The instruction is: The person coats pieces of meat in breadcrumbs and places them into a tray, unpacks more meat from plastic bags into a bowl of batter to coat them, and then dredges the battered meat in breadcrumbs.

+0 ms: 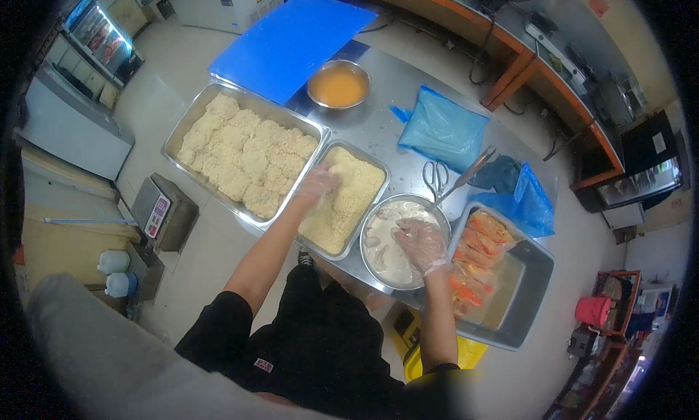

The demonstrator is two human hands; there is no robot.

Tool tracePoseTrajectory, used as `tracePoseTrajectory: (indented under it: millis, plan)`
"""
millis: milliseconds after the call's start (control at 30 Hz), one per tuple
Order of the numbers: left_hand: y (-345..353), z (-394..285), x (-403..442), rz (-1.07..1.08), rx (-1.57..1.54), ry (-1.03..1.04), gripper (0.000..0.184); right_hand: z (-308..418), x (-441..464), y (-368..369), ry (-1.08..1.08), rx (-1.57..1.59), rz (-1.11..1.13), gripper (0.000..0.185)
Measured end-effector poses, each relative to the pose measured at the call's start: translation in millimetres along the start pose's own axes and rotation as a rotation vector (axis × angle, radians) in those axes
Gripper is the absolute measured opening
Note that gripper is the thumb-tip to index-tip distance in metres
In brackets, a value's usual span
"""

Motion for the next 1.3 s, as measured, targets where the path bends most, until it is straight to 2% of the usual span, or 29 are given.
tracePoseTrajectory:
  millis: [33,133,200,267,333,400,467,533,633,733,833,933,1033,1133,1233,1300]
  plan:
    - [-8.7,-16.1,-11.9,0.01,-0.133,-0.014,0.065,-0.8,0.5,0.2,-0.007,-0.003,-0.011,0.04]
    - [-17.5,-43.7,-38.7,-0.094,0.127,0.157,0.071,-4.0,-1.8,0.1,-0.012,0.013,-0.025,0.04]
    - [-9.4,-17.3,-73.6,-0.316,0.41,0.212,0.073,-7.3,-0.9,-4.2,-0.019,0.024,-0.032,0.04]
    - [1.7,-9.7,-96.1,-0.278,0.657,0.148,0.081,-12.0,-0.9,-4.8,-0.022,0.037,-0.031,0.04]
    - [7.3,-15.2,-135.2,0.023,0.845,-0.058,0.094,-17.3,-1.7,-0.4,-0.008,0.042,-0.033,0.04]
    - [45.4,49.9,-84.7,0.073,0.616,-0.012,0.086,-11.5,3.4,-2.5,-0.01,0.022,-0.042,0.04]
    - [49.0,61.9,-73.1,0.049,0.387,0.028,0.075,2.7,2.0,-4.8,-0.011,-0.018,-0.042,0.04]
    - [21.6,16.0,-87.4,-0.052,0.157,0.077,0.06,3.2,6.5,-3.1,-0.025,-0.002,-0.041,0.04]
    - [7.4,-29.3,-111.6,0.037,0.09,-0.013,0.065,2.7,3.2,0.8,-0.027,0.031,-0.045,0.04]
    - [38.6,-33.6,-128.4,-0.203,0.432,0.471,0.073,4.2,3.7,-2.4,-0.017,0.052,-0.032,0.04]
    - [75.7,-33.6,-128.5,-0.144,0.686,0.451,0.077,3.8,2.8,-4.8,-0.021,0.038,-0.05,0.04]
    - [74.3,-56.5,-94.5,-0.203,0.775,0.503,0.075,9.5,0.3,-7.9,-0.008,-0.003,-0.052,0.04]
    - [47.8,-87.3,-56.7,-0.286,0.654,0.545,0.083,7.5,3.2,-6.9,-0.001,-0.001,-0.044,0.04]
    - [47.8,-89.7,-44.8,-0.137,0.85,0.452,0.084,4.8,0.6,-8.7,-0.015,-0.003,-0.047,0.04]
    - [40.3,-91.9,-88.0,-0.113,0.971,0.686,0.085,-4.9,-13.1,-8.5,-0.026,0.011,-0.065,0.04]
    - [38.4,-70.1,-102.1,-0.05,1.003,0.766,0.085,-10.4,-12.4,-10.7,-0.015,0.023,-0.076,0.039]
Point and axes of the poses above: each hand's wrist, its own x-axis towards the middle knuckle, its own y-axis out of the palm, z = x × y, the point moved 10 cm from there along x, towards the middle knuckle, and after that the axes turned 6 degrees about -y, right-handed, at the moved point
